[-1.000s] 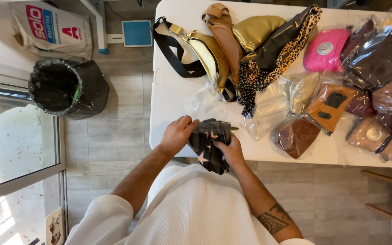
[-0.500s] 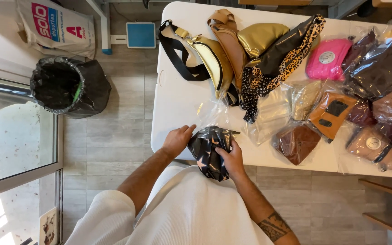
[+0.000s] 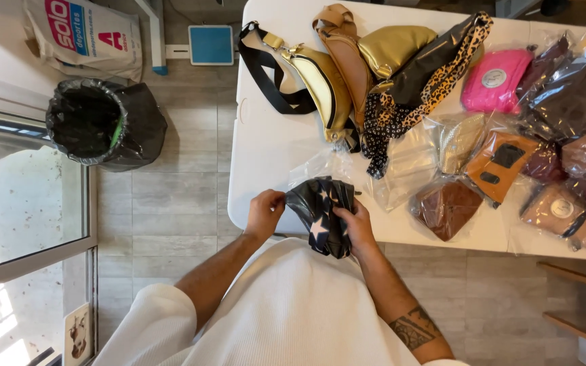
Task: The person places several small bags into clear plastic bags and seals them with a pink handheld heat sealer. They handle a gold sequined pouch, an orange pouch, and a black star-patterned pouch, sealing each one individually on a white table.
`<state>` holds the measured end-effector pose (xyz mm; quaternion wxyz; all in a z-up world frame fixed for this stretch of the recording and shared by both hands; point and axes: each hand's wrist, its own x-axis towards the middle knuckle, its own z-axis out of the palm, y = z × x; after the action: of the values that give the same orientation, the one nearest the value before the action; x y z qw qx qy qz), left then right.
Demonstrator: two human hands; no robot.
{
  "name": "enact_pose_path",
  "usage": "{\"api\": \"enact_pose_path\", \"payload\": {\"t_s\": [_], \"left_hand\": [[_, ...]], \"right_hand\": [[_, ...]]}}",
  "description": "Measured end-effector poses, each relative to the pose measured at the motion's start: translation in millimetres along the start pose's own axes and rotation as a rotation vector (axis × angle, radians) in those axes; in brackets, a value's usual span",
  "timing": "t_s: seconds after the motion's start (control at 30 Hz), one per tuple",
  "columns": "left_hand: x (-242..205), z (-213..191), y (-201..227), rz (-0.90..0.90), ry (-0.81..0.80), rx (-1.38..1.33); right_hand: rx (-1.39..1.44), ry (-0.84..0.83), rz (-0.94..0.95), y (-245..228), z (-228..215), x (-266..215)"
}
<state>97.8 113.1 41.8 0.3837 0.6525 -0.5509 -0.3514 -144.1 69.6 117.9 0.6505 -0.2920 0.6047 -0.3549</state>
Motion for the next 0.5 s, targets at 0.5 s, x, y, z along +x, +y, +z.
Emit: {"api": "enact_pose_path", "payload": {"t_s": [0.5], "left_hand": [[29, -1, 65, -0.325, 0.219, -0.445]], "right_hand": [[0.025, 0.029, 0.034, -41, 33, -21]]}}
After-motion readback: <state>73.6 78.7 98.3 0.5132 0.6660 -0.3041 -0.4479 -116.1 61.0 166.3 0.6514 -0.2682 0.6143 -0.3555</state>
